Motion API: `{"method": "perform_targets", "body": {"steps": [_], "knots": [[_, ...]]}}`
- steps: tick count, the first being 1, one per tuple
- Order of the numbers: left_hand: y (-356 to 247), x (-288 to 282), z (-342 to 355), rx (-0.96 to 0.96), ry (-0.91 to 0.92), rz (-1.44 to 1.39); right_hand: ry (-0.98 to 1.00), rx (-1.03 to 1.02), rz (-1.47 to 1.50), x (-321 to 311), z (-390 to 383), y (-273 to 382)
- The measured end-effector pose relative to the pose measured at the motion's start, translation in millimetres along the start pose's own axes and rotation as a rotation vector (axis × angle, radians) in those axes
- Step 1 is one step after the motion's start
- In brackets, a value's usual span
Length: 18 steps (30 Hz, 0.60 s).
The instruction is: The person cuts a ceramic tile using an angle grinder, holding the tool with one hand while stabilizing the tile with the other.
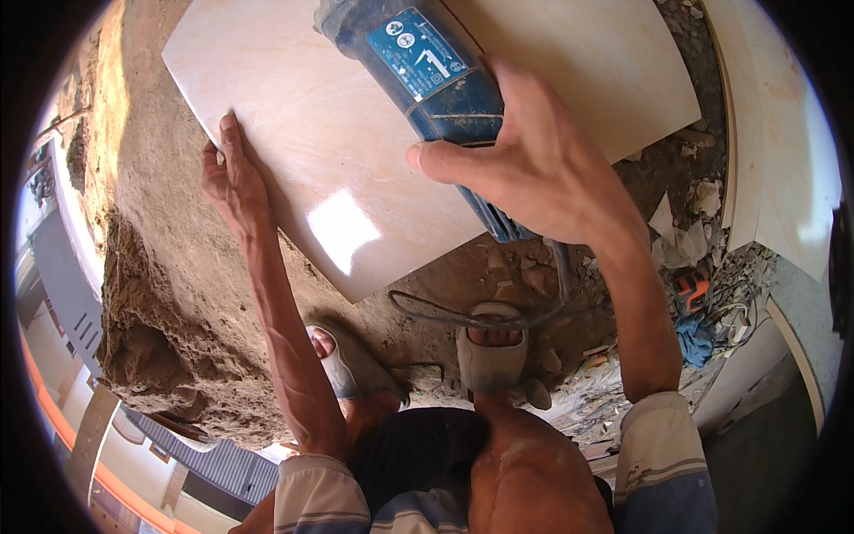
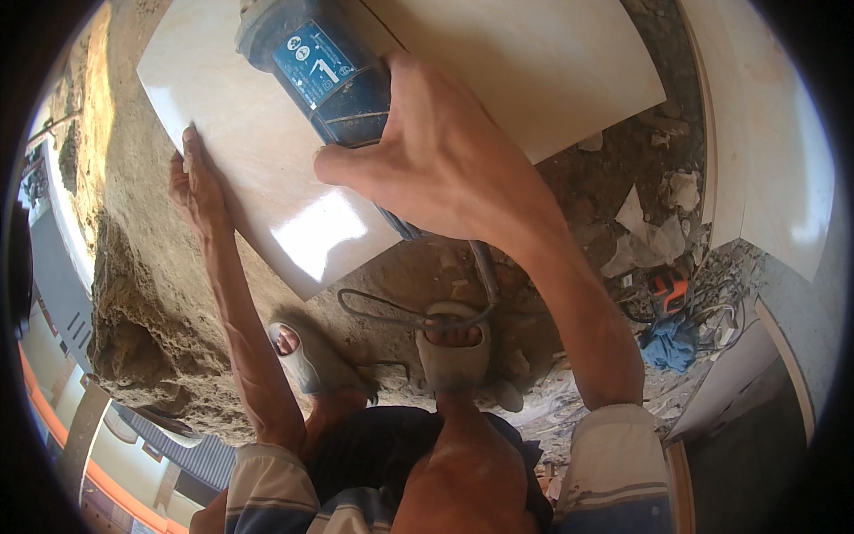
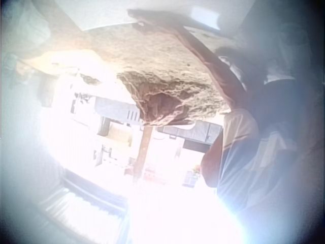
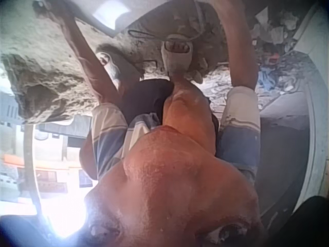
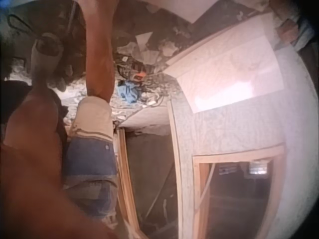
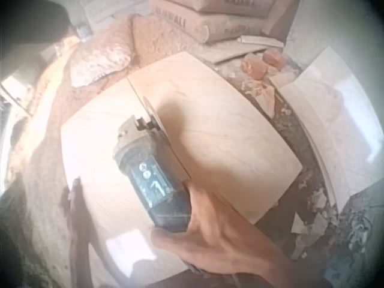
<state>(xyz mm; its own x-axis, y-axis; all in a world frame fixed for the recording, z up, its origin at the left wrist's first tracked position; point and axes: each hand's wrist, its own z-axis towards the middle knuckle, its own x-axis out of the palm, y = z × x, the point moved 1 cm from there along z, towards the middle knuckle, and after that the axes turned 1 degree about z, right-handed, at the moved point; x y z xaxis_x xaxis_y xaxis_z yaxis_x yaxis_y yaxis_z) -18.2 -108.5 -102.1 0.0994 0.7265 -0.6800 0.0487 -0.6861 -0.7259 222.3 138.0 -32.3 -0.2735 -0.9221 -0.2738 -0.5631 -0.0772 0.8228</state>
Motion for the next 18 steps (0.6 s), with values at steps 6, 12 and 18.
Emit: {"method": "perform_targets", "body": {"steps": [6, 12, 18], "knots": [[1, -2, 3, -0.022, -0.001, 0.018, -0.001, -0.031, 0.077, 1, -2, -1], [2, -1, 4, 0.052, -0.008, 0.021, -0.022, -0.012, 0.061, 1, -3, 0], [0, 2, 0, 0.051, -0.016, 0.012, -0.016, -0.012, 0.082, 1, -7, -4]]}}
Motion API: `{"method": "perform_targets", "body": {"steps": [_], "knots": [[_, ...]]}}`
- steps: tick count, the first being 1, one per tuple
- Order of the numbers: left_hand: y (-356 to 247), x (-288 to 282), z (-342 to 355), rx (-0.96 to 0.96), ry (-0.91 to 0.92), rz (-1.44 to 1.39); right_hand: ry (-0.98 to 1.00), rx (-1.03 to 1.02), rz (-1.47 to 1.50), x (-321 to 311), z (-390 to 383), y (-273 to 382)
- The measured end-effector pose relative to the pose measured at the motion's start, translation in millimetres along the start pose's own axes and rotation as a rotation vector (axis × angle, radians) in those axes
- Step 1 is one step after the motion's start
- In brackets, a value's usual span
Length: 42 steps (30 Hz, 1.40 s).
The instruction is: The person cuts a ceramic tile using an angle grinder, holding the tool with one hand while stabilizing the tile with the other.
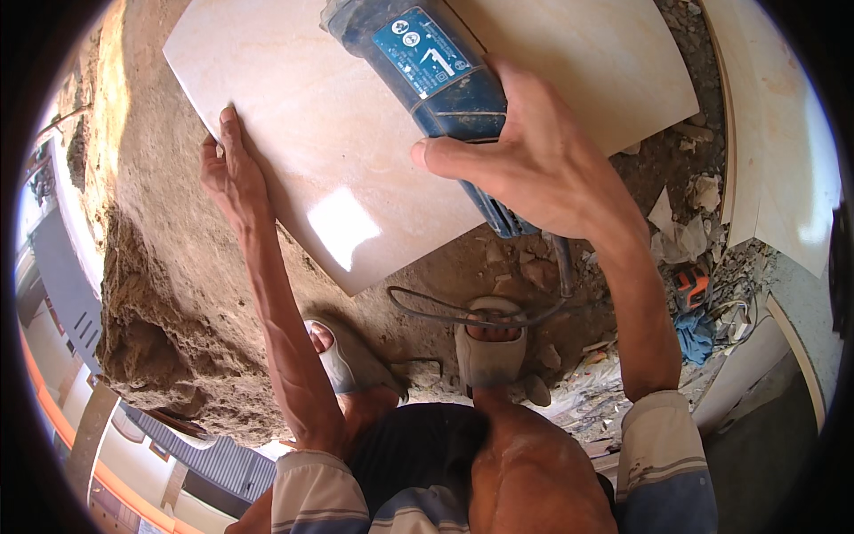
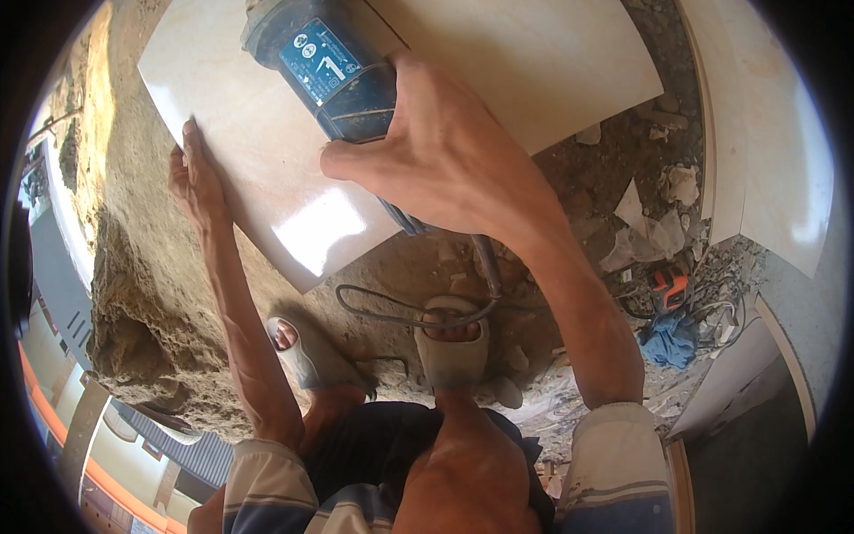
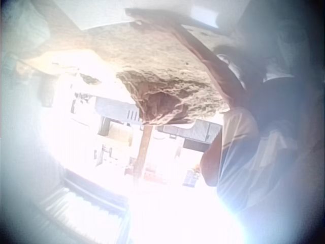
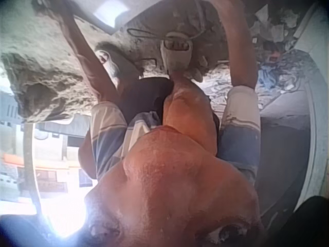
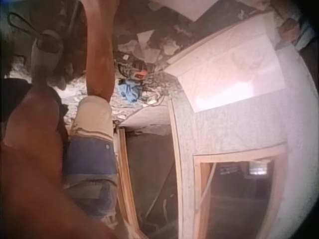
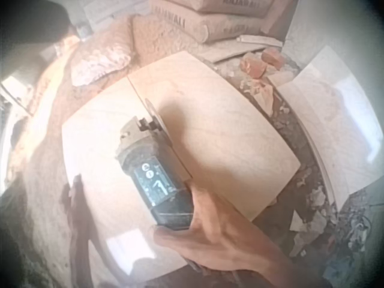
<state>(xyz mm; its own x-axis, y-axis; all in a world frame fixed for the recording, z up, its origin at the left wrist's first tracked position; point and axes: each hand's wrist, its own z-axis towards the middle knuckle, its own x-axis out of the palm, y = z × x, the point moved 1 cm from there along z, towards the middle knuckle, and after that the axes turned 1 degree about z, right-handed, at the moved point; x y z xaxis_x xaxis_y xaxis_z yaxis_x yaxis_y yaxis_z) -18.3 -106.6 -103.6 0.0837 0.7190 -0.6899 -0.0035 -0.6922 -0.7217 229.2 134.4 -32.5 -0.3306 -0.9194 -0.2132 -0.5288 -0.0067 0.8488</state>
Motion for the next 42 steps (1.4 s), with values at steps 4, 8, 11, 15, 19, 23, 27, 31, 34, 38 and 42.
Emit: {"method": "perform_targets", "body": {"steps": [4, 8, 11, 15, 19, 23, 27, 31, 34, 38, 42], "knots": [[1, 0, 3, 0.072, -0.041, -0.03, 0.026, 0.031, -0.018, 0, -1, 0], [4, 0, 1, 0.08, -0.026, -0.024, 0.049, 0.086, -0.039, -3, -6, 4], [2, -1, 2, 0.031, -0.033, -0.002, 0.05, 0.096, -0.04, -4, -9, 3], [2, 0, 1, 0.024, -0.026, -0.007, 0.063, 0.089, 0.0, -2, -8, -3], [4, -2, 2, -0.017, -0.014, 0.003, -0.007, 0.007, -0.005, 0, -9, -3], [-8, 0, -4, 0.025, -0.038, 0.007, 0.024, 0.058, -0.027, -3, -14, 0], [2, -3, 2, -0.022, -0.019, 0.048, 0.033, 0.08, 0.001, -2, -19, -3], [0, -3, 1, -0.051, -0.025, 0.056, 0.034, 0.075, -0.033, -4, -21, -2], [2, -3, 2, -0.034, -0.015, 0.02, 0.049, 0.068, -0.019, -2, -16, -8], [4, -3, 4, -0.029, -0.022, 0.024, 0.03, 0.072, -0.046, -2, -18, -5], [4, -1, 3, -0.003, -0.023, 0.014, 0.045, 0.098, -0.036, -3, -20, -4]]}}
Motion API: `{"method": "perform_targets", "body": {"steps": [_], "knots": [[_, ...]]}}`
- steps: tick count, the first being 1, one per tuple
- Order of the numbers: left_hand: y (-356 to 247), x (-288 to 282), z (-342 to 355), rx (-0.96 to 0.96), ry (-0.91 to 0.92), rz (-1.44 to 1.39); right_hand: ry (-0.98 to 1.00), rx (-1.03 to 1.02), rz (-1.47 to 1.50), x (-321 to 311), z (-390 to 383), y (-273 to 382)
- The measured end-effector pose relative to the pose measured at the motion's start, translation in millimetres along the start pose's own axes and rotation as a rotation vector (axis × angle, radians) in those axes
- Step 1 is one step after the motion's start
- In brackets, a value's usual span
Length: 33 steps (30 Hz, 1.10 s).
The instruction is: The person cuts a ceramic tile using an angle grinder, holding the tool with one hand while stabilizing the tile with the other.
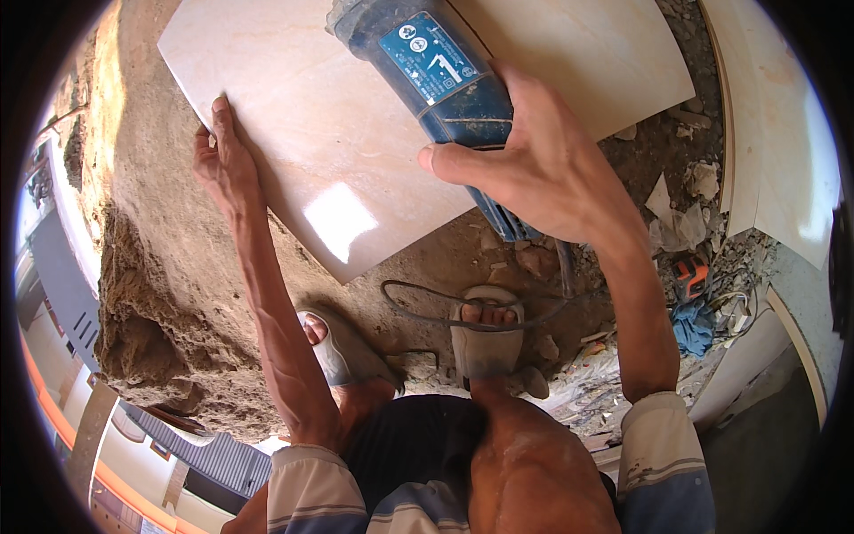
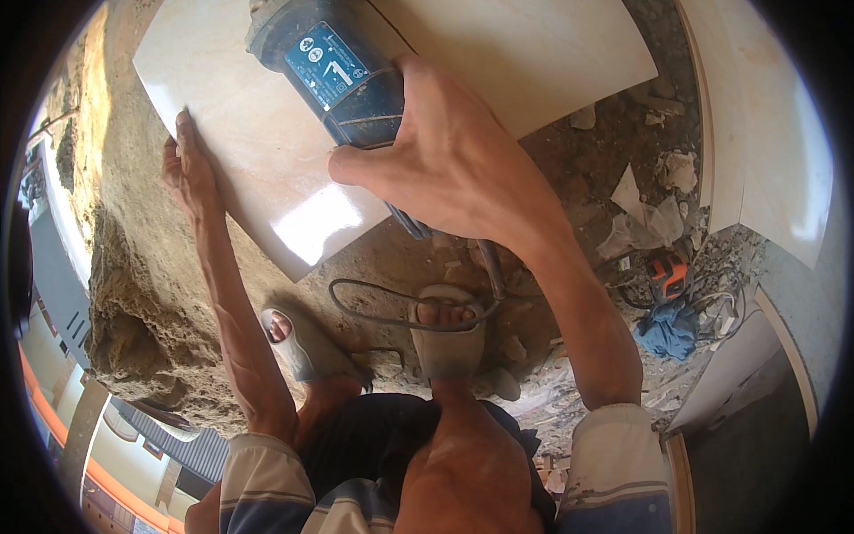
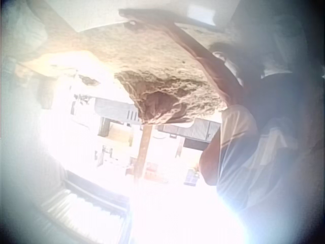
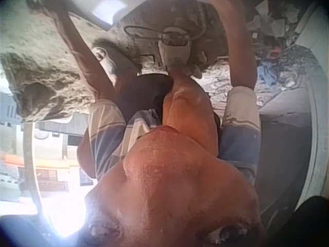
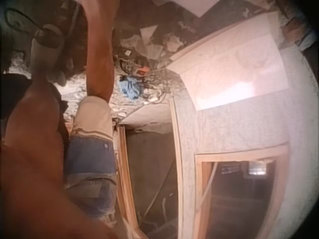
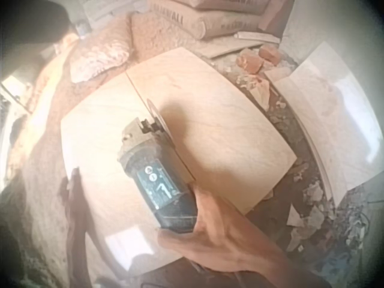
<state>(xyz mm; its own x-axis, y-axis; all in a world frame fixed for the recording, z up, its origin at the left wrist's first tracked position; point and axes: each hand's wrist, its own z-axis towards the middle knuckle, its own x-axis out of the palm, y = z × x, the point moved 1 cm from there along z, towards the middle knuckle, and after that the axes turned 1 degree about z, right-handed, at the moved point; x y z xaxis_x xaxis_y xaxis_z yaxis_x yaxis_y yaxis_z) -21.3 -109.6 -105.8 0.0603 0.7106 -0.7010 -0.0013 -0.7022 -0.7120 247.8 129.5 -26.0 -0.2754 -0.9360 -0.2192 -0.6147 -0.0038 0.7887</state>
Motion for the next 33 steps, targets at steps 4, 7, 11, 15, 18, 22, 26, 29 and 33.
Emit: {"method": "perform_targets", "body": {"steps": [4, 7, 11, 15, 18, 22, 26, 29, 33], "knots": [[2, -1, 2, 0.011, 0.012, 0.015, 0.002, -0.001, -0.006, 1, 0, -2], [1, -2, 3, -0.004, 0.02, 0.057, -0.022, -0.028, 0.024, 1, -2, -5], [2, -3, 0, 0.022, 0.011, 0.003, -0.059, -0.053, 0.032, 4, -9, 0], [-4, 0, -1, 0.018, 0.003, 0.002, -0.087, -0.055, 0.021, 1, -15, -5], [-1, 0, 1, 0.01, 0.016, -0.019, -0.064, -0.034, 0.044, 0, -18, 0], [2, -1, 0, 0.034, 0.01, -0.063, -0.033, -0.007, 0.024, 2, -13, -5], [0, 0, 1, 0.017, -0.002, -0.033, -0.042, -0.005, 0.034, 2, -14, -5], [-2, -2, 0, 0.018, 0.014, -0.018, -0.059, -0.024, 0.016, 1, -16, -4], [2, -1, 2, 0.06, 0.007, -0.062, -0.072, -0.064, 0.058, 1, -20, -5]]}}
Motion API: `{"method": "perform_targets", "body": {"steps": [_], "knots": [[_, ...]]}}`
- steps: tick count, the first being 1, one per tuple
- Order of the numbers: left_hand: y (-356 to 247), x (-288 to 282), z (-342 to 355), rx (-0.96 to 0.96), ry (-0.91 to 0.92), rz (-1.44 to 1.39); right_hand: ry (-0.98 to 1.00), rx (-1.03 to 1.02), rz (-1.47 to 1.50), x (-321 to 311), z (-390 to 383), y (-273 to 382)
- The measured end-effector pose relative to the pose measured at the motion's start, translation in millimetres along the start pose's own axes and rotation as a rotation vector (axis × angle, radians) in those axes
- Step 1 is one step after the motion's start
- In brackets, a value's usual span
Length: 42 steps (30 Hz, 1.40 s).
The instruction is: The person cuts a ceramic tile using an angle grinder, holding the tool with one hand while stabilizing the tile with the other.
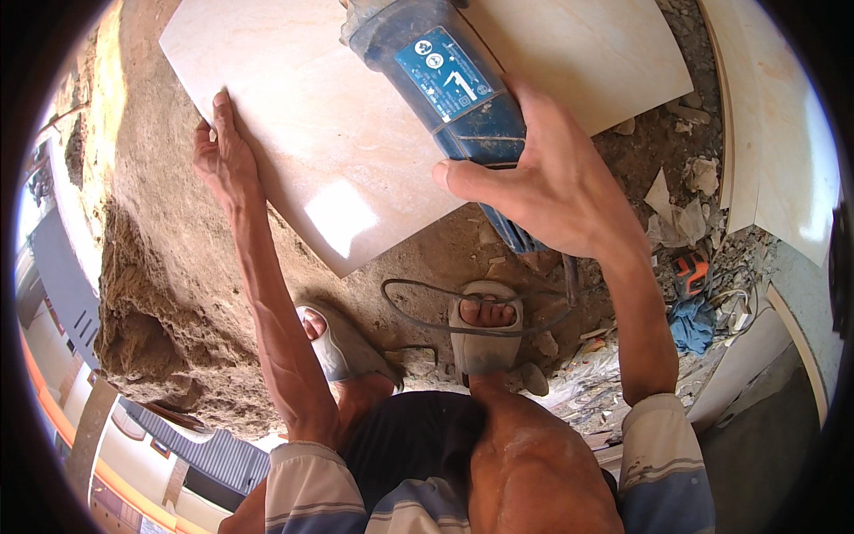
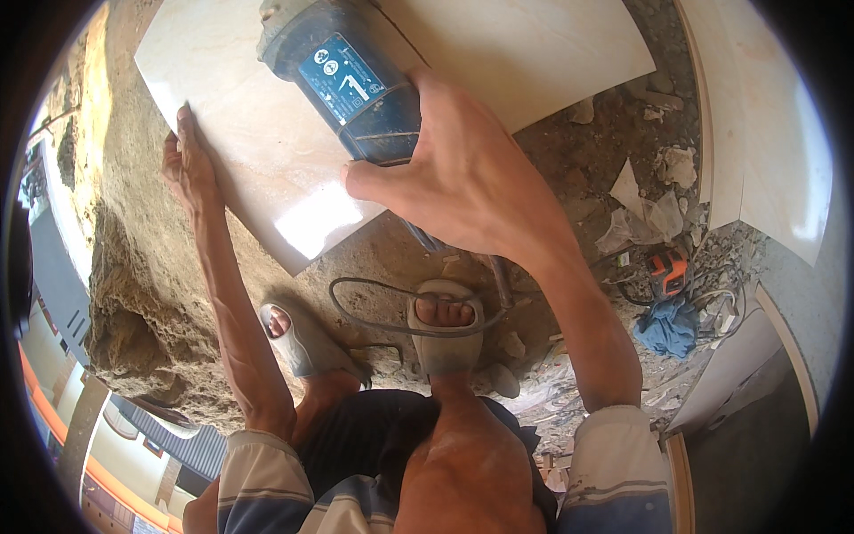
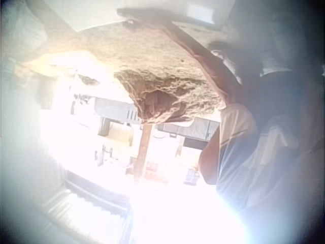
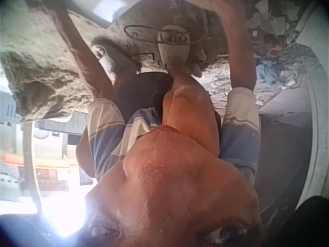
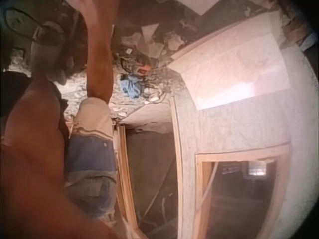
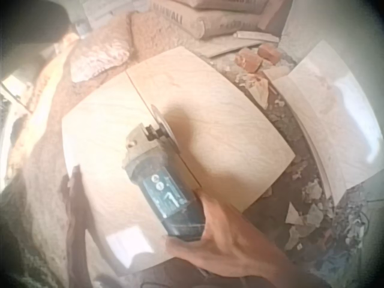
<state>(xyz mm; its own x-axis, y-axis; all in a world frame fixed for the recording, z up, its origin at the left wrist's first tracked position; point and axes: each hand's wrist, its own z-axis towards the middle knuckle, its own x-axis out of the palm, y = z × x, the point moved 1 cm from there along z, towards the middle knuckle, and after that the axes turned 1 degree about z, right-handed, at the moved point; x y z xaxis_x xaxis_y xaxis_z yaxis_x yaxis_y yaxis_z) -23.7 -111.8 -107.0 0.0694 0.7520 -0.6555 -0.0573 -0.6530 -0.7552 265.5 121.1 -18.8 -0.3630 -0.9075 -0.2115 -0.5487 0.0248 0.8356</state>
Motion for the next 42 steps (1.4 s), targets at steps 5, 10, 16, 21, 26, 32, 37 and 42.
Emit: {"method": "perform_targets", "body": {"steps": [5, 10, 16, 21, 26, 32, 37, 42], "knots": [[-5, 1, -2, 0.005, -0.024, 0.026, 0.053, 0.078, -0.039, -1, -5, -3], [-5, 1, -1, -0.011, -0.019, 0.064, 0.064, 0.087, -0.057, -3, -9, -6], [5, 1, 6, -0.03, -0.067, 0.114, 0.059, 0.055, -0.014, -4, -7, -2], [18, 1, 13, 0.028, -0.019, 0.093, 0.059, 0.065, -0.047, -6, -9, -7], [11, 1, 8, 0.015, -0.017, 0.067, 0.084, 0.059, -0.047, -6, -15, -6], [11, 1, 13, -0.022, -0.011, 0.113, 0.047, 0.003, -0.038, -2, -21, -11], [21, 2, 16, 0.09, -0.04, 0.102, 0.066, 0.041, -0.042, -2, -15, -14], [44, -6, 38, 0.16, 0.004, -0.003, 0.079, 0.062, -0.029, 2, -14, -12]]}}
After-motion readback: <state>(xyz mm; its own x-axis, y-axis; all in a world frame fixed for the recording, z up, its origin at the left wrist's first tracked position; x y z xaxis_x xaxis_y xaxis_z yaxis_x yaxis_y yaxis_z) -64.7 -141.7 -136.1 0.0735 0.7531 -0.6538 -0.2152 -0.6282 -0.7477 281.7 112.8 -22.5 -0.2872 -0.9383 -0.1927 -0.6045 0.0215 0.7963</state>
